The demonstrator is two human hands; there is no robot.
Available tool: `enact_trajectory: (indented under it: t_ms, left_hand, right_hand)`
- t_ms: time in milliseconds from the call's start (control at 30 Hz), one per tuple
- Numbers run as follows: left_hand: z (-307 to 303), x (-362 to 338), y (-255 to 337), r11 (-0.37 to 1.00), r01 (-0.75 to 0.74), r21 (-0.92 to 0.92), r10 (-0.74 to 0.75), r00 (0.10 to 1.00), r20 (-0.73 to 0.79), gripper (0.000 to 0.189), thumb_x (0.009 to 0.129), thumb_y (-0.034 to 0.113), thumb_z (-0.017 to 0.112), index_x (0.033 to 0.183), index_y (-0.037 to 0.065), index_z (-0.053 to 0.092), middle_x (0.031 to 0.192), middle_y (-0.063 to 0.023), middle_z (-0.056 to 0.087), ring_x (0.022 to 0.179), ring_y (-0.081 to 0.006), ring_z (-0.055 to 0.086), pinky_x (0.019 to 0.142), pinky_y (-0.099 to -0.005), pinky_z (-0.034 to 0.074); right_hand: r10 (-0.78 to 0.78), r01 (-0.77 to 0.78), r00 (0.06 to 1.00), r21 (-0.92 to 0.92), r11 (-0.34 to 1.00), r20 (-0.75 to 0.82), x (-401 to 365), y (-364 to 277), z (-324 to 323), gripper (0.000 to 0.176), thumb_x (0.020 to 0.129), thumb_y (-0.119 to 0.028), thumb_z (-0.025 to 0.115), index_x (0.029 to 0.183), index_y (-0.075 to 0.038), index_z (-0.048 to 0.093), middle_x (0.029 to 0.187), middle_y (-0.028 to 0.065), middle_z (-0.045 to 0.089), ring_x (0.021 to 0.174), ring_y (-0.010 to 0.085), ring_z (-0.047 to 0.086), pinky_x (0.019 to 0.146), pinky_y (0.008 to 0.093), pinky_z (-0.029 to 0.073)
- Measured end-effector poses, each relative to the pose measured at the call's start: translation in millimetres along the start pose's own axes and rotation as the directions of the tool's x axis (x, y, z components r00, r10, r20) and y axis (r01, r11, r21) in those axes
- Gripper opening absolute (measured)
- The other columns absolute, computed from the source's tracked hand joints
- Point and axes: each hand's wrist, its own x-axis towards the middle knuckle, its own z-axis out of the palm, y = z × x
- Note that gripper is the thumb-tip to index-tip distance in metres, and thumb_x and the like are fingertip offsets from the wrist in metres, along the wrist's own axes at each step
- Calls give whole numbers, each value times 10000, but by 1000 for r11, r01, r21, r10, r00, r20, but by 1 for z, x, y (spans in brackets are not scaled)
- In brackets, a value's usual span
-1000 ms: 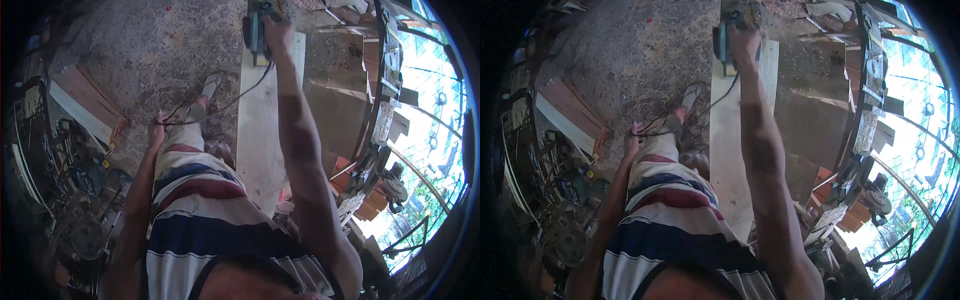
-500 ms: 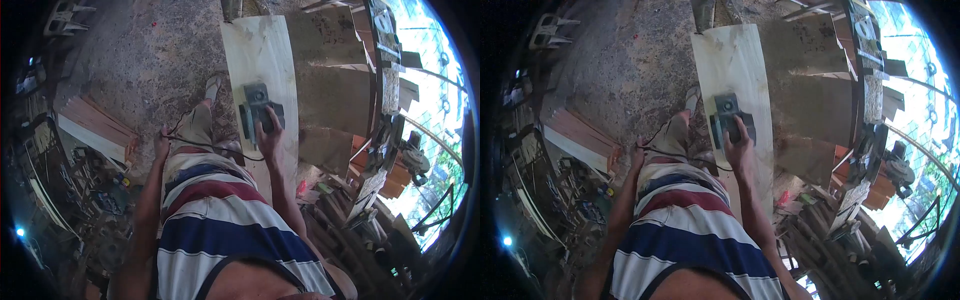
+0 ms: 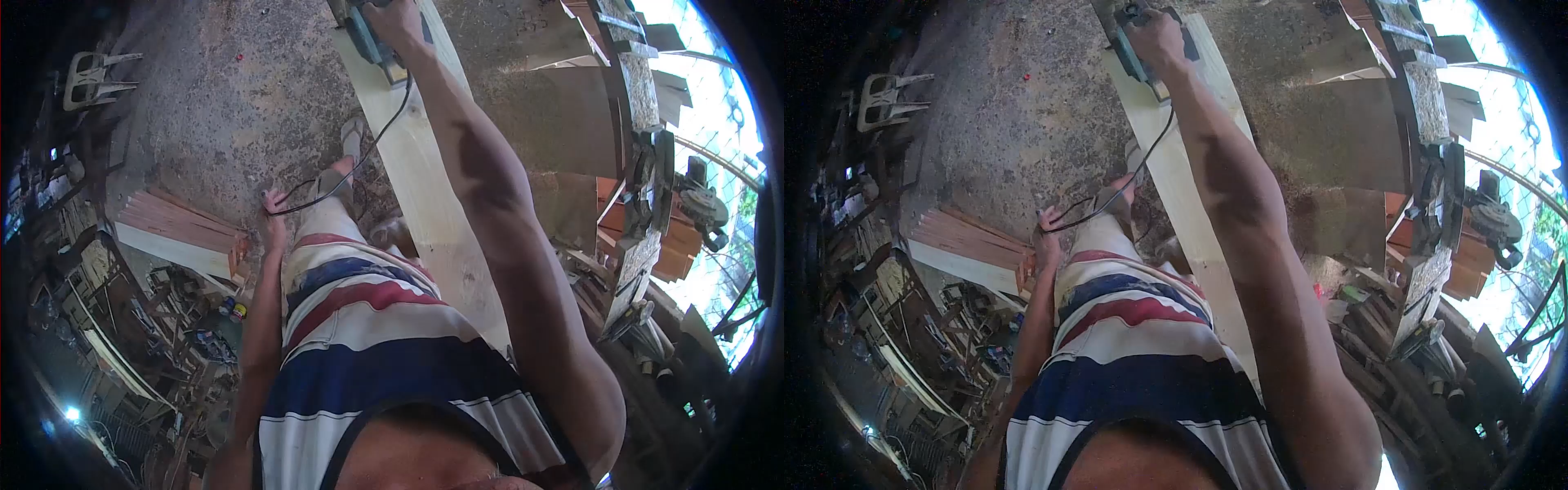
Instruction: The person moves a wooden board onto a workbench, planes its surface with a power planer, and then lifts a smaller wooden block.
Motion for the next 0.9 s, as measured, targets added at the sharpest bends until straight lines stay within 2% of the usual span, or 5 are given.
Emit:
enact_trajectory:
  t_ms: [100, 233, 333, 500, 900]
  left_hand:
    - [-10, 13, -12, 770, -432, 469, 463, 885, 54, 559, 1178, 427, 397, 1467, -1, 609, 1379, -210, 715, 1213, -371, 697, 1068, -468, 512]
    - [31, 18, 27, 870, -298, 394, 291, 953, 80, 493, 1130, 290, 488, 1537, 17, 546, 1542, -227, 594, 1377, -400, 597, 1130, -473, 483]
    - [86, 16, 62, 447, -706, 549, 644, 680, 350, 569, 1112, 287, 512, 1616, 27, 463, 1691, -238, 426, 1517, -403, 479, 1214, -464, 437]
    - [177, -5, 87, 228, -884, 407, 645, 451, 617, 661, 1103, 278, 539, 1658, -34, 361, 1753, -269, 282, 1611, -485, 289, 1306, -524, 314]
    - [188, -9, 102, 270, -868, 416, 469, 496, 731, 741, 1059, 174, 583, 1653, -131, 263, 1747, -336, 218, 1649, -479, 186, 1347, -512, 249]
  right_hand:
    - [-18, 25, 993, -59, 998, 115, -51, 15, -41, 552, 904, -334, 790, 1314, 31, 734, 1180, 274, 781, 1143, 399, 759, 979, 437, 588]
    - [21, -23, 998, 34, 999, 50, -241, 61, -124, 511, 962, -240, 788, 1414, -23, 687, 1368, 237, 731, 1285, 368, 708, 1081, 414, 547]
    - [318, -315, 942, -44, 948, 109, -391, 47, -197, 560, 936, -86, 788, 1476, -47, 647, 1446, 222, 698, 1382, 330, 653, 1158, 429, 500]
    - [407, -400, 908, -81, 913, 98, -545, 102, -238, 544, 933, -64, 778, 1463, -54, 654, 1417, 217, 705, 1333, 325, 673, 1137, 433, 513]
    - [199, -199, 978, -6, 980, 65, -259, 51, -159, 488, 948, -184, 762, 1408, -41, 682, 1177, 269, 781, 1109, 348, 779, 957, 419, 595]
